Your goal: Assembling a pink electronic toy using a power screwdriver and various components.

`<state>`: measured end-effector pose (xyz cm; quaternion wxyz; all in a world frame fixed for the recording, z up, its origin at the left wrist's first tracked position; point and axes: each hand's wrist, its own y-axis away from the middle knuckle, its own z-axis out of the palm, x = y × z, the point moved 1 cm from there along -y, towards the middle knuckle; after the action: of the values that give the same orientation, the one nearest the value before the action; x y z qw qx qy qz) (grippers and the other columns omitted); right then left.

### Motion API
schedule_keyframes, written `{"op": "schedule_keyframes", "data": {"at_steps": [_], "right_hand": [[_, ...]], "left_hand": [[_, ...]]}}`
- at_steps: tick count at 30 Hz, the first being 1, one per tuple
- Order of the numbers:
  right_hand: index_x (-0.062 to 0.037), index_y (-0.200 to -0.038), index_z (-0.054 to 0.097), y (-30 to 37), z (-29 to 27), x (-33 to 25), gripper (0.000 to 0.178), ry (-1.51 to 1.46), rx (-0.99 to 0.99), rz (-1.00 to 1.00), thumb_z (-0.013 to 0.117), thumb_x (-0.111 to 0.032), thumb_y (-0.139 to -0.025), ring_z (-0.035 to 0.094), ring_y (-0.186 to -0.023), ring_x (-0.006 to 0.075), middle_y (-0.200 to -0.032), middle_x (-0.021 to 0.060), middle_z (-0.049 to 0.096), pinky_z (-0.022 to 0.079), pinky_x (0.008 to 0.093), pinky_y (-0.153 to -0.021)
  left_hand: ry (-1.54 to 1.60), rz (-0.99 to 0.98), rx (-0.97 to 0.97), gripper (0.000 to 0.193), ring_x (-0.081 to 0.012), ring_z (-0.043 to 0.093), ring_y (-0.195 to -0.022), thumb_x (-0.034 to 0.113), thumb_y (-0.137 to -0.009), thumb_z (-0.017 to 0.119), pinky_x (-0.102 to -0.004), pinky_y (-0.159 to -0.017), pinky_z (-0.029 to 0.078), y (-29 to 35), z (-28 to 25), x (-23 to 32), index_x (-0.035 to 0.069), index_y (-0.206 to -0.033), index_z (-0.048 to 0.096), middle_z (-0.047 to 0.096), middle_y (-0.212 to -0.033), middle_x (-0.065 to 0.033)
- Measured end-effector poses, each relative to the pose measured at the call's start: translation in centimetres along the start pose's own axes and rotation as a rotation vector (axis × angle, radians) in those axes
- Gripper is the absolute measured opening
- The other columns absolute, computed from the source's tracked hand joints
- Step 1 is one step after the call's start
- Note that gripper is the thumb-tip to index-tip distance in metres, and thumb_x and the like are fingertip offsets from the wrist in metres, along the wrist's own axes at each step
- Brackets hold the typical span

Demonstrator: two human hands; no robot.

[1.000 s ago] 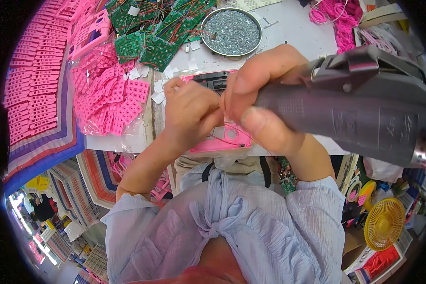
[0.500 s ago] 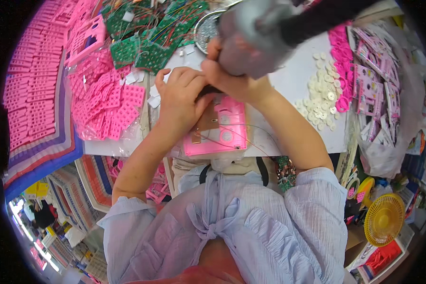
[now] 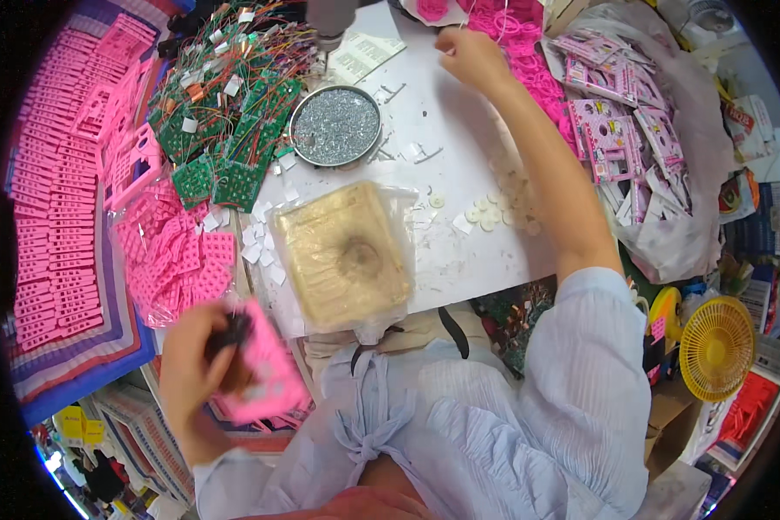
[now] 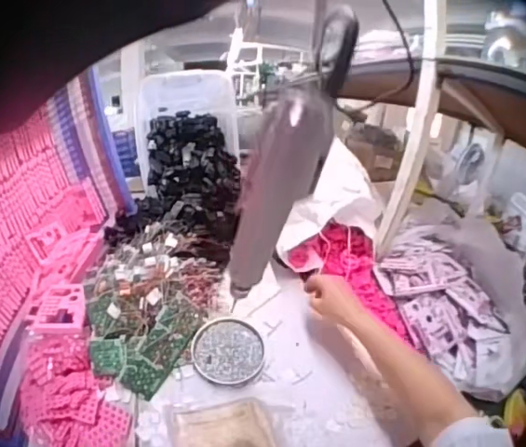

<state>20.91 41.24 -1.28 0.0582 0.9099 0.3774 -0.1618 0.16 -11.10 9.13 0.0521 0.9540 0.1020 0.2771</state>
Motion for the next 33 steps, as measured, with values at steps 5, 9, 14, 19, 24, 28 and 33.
{"op": "schedule_keyframes", "data": {"at_steps": [5,9,14,19,24,28,33], "right_hand": [[-0.0182,-0.122,0.063,-2.2,3.8,3.2,0.035,0.595,0.209,-0.155,0.057,-0.015,-0.088,0.061,-0.108,0.0358,-0.132,0.0117,0.059,0.055,0.0484,-0.083],[-0.0166,-0.125,0.062,-2.2,2.8,3.5,0.038,0.258,0.145,-0.032,0.06,-0.014,-0.087,0.059,-0.115,0.0359,-0.135,0.0145,0.058,0.053,0.0478,-0.086],[-0.0137,-0.124,0.067,5.9,1.5,-0.2,0.038,-0.002,0.531,-0.305,0.07,-0.017,-0.087,0.053,-0.125,0.0281,-0.135,0.0123,0.059,0.044,0.0388,-0.101],[-0.003,-0.122,0.064,18.4,1.6,-11.5,0.04,-1.138,-0.265,-0.104,0.076,-0.013,-0.084,0.06,-0.107,0.0178,-0.118,0.0092,0.062,0.052,0.0332,-0.087],[-0.0027,-0.132,0.054,23.3,2.7,-15.9,0.056,-1.02,-0.274,-0.066,0.078,-0.014,-0.082,0.061,-0.103,0.0153,-0.118,0.0092,0.061,0.054,0.0298,-0.074],[-0.0053,-0.135,0.053,22.5,1.4,-16.6,0.065,-0.738,-0.099,-0.297,0.08,-0.015,-0.077,0.061,-0.103,0.0191,-0.12,0.0103,0.06,0.054,0.0303,-0.072],[-0.0051,-0.126,0.061,20.9,1.4,-18.8,0.056,-0.626,-0.212,-0.592,0.08,-0.017,-0.075,0.064,-0.084,0.0281,-0.108,0.0133,0.062,0.053,0.0331,-0.068]], "left_hand": [[-0.253,-0.233,-0.167,0.054,-0.0372,0.057,-0.113,0.012,-0.068,0.08,-0.0464,-0.102,0.042,6.7,-0.6,2.0,0.004,-0.117,0.06,0.062,-0.121,-0.0176],[-0.122,-0.122,-0.038,0.058,-0.0357,0.057,-0.112,0.017,-0.068,0.082,-0.0456,-0.097,0.044,5.2,1.2,2.2,0.004,-0.12,0.06,0.062,-0.12,-0.016],[0.029,0.233,0.03,0.048,-0.0354,0.063,-0.098,0.016,-0.074,0.08,-0.0444,-0.087,0.05,-2.5,5.0,3.6,0.004,-0.116,0.063,0.065,-0.114,-0.0151],[0.706,0.071,0.251,0.042,-0.0226,0.068,-0.084,0.018,-0.087,0.073,-0.0318,-0.069,0.053,-11.6,9.6,7.0,0.0,-0.121,0.058,0.067,-0.104,-0.0137],[1.193,-0.135,-0.109,0.031,-0.0097,0.064,-0.071,0.019,-0.093,0.068,-0.0256,-0.061,0.05,-14.1,11.8,6.0,-0.003,-0.113,0.06,0.067,-0.09,-0.0076],[1.05,-0.128,-0.199,0.022,-0.0056,0.062,-0.074,0.016,-0.097,0.064,-0.021,-0.063,0.048,-13.0,12.1,3.4,-0.001,-0.111,0.062,0.068,-0.091,-0.0032],[1.414,-0.104,-0.321,0.034,-0.0101,0.062,-0.1,0.014,-0.098,0.062,-0.0236,-0.084,0.05,-12.2,10.8,3.8,-0.002,-0.128,0.056,0.067,-0.108,-0.0061]]}}
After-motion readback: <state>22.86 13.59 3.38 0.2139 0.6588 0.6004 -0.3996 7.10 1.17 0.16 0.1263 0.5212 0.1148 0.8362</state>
